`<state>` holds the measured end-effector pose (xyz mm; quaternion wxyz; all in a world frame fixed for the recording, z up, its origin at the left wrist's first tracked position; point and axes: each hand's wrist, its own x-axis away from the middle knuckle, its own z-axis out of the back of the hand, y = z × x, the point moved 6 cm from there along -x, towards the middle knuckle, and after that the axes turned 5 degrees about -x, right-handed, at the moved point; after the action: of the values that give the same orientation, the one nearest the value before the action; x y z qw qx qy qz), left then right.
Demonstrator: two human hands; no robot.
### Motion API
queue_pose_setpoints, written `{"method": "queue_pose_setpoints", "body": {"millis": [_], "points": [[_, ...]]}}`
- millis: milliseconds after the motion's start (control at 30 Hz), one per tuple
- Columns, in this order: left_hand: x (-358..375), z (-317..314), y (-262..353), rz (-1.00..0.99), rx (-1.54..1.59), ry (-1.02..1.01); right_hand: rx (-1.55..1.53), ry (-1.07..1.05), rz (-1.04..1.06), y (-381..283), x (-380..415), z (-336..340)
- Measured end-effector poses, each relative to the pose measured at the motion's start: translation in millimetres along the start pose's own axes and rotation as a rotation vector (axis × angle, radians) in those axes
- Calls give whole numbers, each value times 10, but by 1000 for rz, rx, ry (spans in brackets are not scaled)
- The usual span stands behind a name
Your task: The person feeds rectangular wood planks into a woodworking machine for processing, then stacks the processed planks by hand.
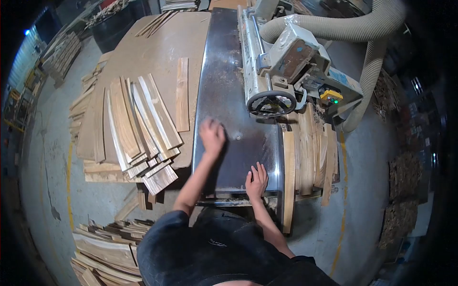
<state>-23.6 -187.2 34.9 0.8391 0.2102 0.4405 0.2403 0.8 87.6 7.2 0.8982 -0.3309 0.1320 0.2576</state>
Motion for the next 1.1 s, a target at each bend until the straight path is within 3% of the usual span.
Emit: {"method": "queue_pose_setpoints", "body": {"millis": [100, 167, 233, 300, 367, 400, 467, 500, 533, 600, 633, 700, 733, 833, 900, 933, 1033, 1067, 1100], "points": [[-556, 63, -875, 212, -489, 98, -24, -2, -5, 11, 19, -37], [-705, -29, -1490, 406, -558, -258, -26, 1, -29, 20, 23, -30], [-852, -142, -1857, 328, -493, -376, -28, -14, -45, 52, 39, -25], [-872, -129, -1673, 247, -422, -487, -111, -27, -32, 71, 31, -17], [-629, -101, -1449, 578, 334, -532, -156, -60, -65, 130, 43, 9], [-405, -99, -1215, 559, 496, -595, -200, -126, -79, 154, 41, 15], [249, 9, -475, 773, 892, -687, -315, -223, -137, 205, 64, 59], [585, 50, -278, 715, 814, -779, -434, -204, -203, 230, 84, 111], [979, 78, -77, 787, 782, -765, -438, -168, -156, 147, 111, 226], [1552, 150, 233, 536, 550, -748, -358, -164, 25, -7, 204, 416], [1641, 322, 577, 724, 480, -929, -276, -202, 158, -69, 290, 485], [1984, 245, 844, 371, 321, -845, -332, -302, 223, -133, 474, 547], [2157, 154, 908, 372, 326, -875, -337, -331, 201, -79, 599, 544], [2135, -20, 1172, 353, 374, -969, -288, -323, 160, 84, 737, 620], [2050, -133, 1397, 214, 346, -1041, -228, -291, 126, 211, 775, 678], [2052, -183, 1431, 453, 374, -1092, -179, -279, 101, 282, 759, 671], [1875, -426, 1603, 542, 323, -1245, -70, -200, 61, 484, 603, 607], [1855, -623, 1618, 358, 329, -1243, -69, -177, 43, 537, 522, 607], [1926, -823, 1474, 342, 321, -1261, -70, -164, 23, 567, 450, 573]]}}
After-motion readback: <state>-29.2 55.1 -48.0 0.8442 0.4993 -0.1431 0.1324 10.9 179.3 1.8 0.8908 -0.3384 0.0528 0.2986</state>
